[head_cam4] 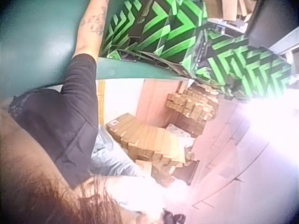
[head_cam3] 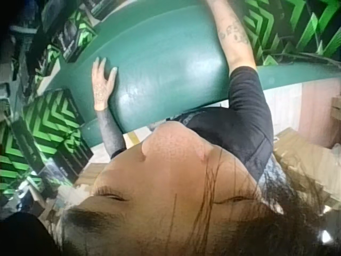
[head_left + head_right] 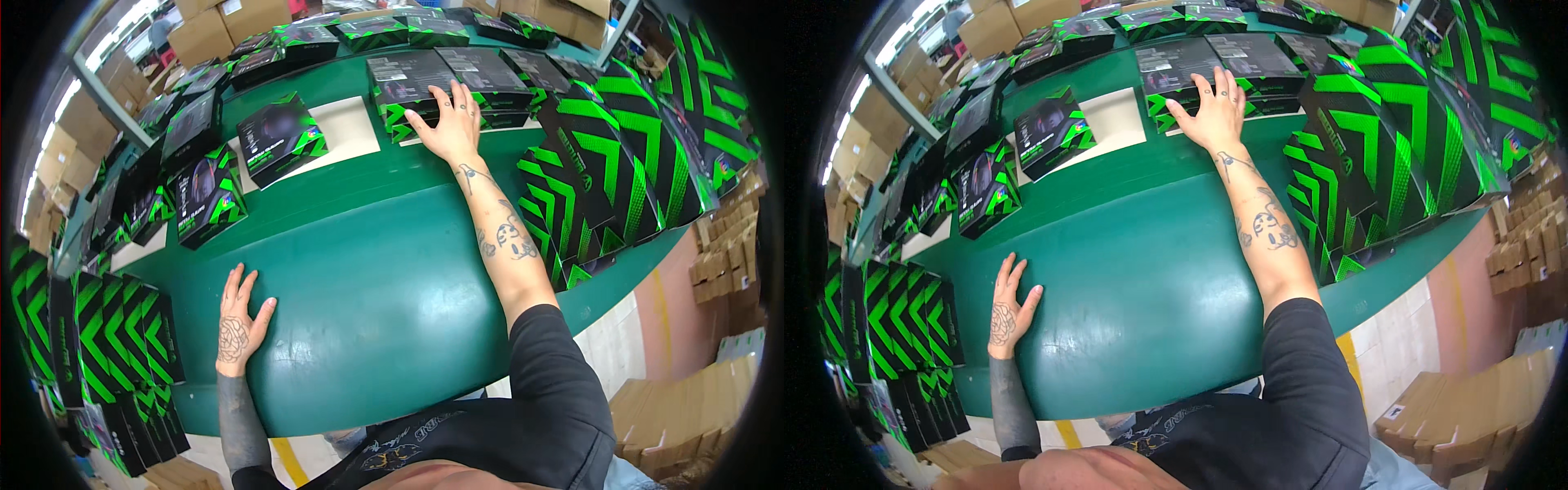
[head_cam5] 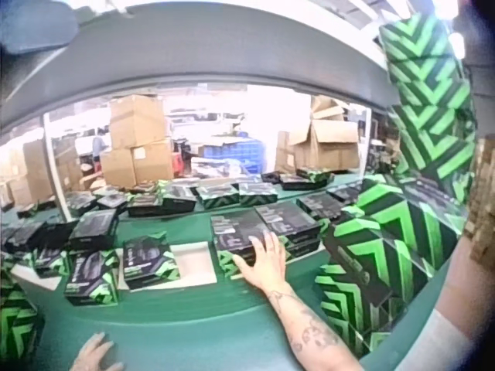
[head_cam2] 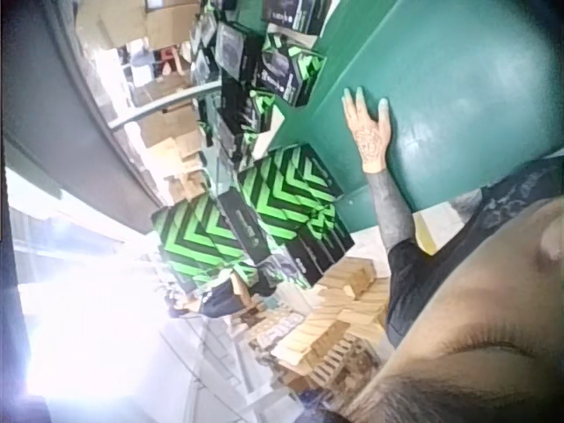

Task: Inspecting and arranging wireless gaming mouse boxes on an assembly line.

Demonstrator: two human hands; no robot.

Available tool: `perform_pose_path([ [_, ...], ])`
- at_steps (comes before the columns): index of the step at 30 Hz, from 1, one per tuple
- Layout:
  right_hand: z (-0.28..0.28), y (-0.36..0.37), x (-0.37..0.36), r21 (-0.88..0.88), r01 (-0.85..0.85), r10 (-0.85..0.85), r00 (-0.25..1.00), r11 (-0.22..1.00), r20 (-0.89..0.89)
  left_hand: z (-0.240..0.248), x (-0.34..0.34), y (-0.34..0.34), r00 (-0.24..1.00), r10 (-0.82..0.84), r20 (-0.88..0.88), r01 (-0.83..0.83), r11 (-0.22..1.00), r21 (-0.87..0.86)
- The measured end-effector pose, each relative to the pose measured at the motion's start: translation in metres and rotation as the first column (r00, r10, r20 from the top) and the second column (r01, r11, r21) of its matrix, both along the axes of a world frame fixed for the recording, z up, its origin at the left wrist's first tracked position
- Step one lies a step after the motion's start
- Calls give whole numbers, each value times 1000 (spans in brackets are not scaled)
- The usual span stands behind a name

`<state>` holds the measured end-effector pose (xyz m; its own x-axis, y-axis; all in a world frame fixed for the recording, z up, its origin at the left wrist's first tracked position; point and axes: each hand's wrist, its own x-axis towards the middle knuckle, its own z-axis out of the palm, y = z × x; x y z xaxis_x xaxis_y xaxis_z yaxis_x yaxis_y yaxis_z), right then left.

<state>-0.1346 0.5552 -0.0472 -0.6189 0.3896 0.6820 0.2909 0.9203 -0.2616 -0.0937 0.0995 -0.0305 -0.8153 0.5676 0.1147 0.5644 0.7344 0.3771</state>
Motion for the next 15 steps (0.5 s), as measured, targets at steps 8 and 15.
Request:
perform_pose_path([
  [8, -3, 78, 6, -847, 169, -722, 620, 504, -306, 7, -63, 141, 907, -242, 346, 58, 882, 467],
  [15, -7, 87, -4, -833, 230, -698, 676, 503, -234, -39, -194, 298, 607, -394, 690, -531, 445, 721],
])
